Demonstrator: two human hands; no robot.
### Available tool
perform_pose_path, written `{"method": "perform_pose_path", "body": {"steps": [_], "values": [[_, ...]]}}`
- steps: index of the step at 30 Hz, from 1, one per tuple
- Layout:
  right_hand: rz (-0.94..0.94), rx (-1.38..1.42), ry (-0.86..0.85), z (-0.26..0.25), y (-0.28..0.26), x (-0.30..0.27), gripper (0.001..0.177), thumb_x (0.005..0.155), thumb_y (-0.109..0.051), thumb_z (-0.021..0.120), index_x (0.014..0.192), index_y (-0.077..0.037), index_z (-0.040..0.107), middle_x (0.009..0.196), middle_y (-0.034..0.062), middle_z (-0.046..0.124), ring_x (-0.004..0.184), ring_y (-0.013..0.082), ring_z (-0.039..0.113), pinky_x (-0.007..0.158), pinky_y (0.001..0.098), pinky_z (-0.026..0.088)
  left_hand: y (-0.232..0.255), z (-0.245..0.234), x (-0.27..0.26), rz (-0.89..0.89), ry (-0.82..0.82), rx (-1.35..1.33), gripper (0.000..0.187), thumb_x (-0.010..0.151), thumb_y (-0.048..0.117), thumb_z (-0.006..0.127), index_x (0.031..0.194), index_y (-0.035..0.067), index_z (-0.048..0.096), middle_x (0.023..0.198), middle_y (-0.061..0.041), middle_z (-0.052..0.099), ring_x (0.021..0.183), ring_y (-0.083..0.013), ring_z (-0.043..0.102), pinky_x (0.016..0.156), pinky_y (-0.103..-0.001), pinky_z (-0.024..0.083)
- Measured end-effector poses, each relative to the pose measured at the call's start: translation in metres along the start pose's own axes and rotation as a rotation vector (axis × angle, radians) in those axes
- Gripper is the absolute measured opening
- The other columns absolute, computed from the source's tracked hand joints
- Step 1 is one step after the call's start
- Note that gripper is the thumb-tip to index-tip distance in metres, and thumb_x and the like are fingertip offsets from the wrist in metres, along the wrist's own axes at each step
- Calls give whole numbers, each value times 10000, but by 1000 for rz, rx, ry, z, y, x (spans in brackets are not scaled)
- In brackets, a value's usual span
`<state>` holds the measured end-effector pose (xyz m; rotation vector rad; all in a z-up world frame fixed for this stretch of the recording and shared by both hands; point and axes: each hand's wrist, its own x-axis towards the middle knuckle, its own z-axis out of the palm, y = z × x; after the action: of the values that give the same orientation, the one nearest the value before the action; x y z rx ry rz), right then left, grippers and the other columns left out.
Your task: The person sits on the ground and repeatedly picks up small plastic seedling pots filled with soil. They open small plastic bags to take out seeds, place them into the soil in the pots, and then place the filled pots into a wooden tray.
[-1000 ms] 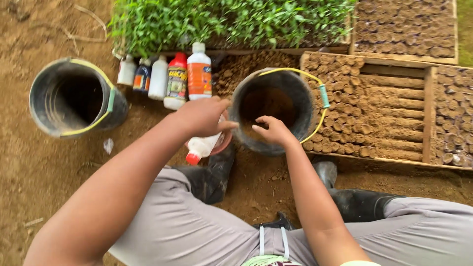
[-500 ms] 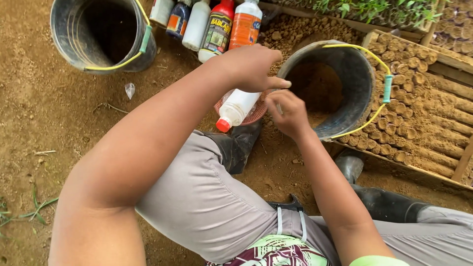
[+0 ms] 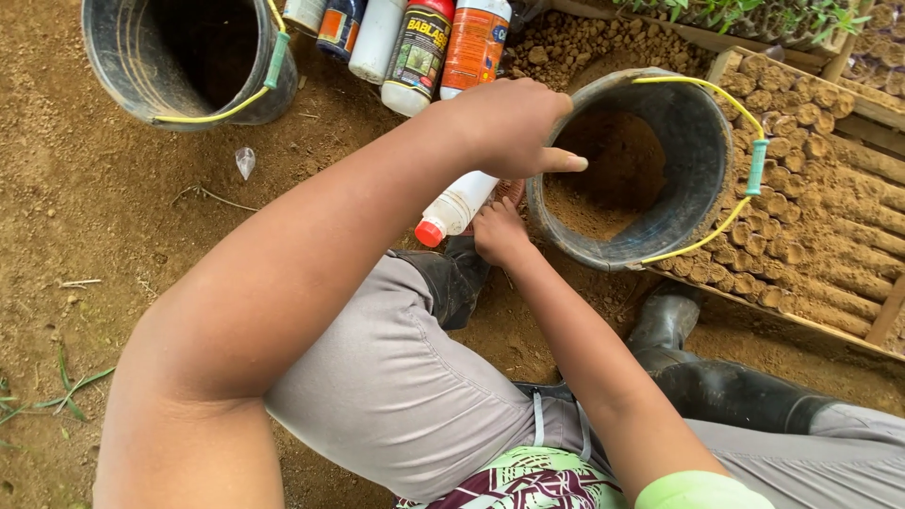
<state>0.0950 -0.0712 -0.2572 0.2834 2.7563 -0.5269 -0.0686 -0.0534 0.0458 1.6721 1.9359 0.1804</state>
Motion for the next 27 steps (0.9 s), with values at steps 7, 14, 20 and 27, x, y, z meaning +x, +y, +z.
{"method": "perform_pose_path", "body": {"steps": [7, 14, 20, 27], "values": [[77, 12, 181, -56, -23, -37, 161, 917, -103, 533, 880, -2, 653, 877, 164, 666, 720, 329, 646, 597, 428, 553, 1, 3, -2, 27, -33, 45, 573, 963, 596, 676, 1098, 39, 685, 1072, -193, 712, 928, -385, 691, 805, -518, 558], [64, 352, 537, -124, 0, -79, 60, 881, -144, 706, 895, -145, 648, 796, 51, 618, 756, 260, 690, 643, 349, 578, 11, -20, -17, 16, -206, -59, 695, 983, 511, 627, 1403, -39, 561, 1303, -270, 644, 1254, -440, 600, 1026, -562, 491], [212, 1118, 714, -190, 31, -117, 256, 855, -14, 791, 1081, -92, 699, 879, 56, 740, 803, 130, 695, 734, 272, 576, 30, -12, -15, 128, -127, -135, 646, 938, 369, 733, 1414, -29, 553, 1321, -242, 638, 1263, -406, 594, 1050, -524, 481], [194, 1272, 840, -207, 53, -143, 250, 898, -23, 806, 1109, -45, 673, 868, 105, 722, 772, 131, 673, 690, 265, 578, 47, 14, -6, 257, -46, -322, 642, 867, 210, 812, 1415, 8, 544, 1139, -209, 714, 1077, -396, 701, 912, -532, 562]]}}
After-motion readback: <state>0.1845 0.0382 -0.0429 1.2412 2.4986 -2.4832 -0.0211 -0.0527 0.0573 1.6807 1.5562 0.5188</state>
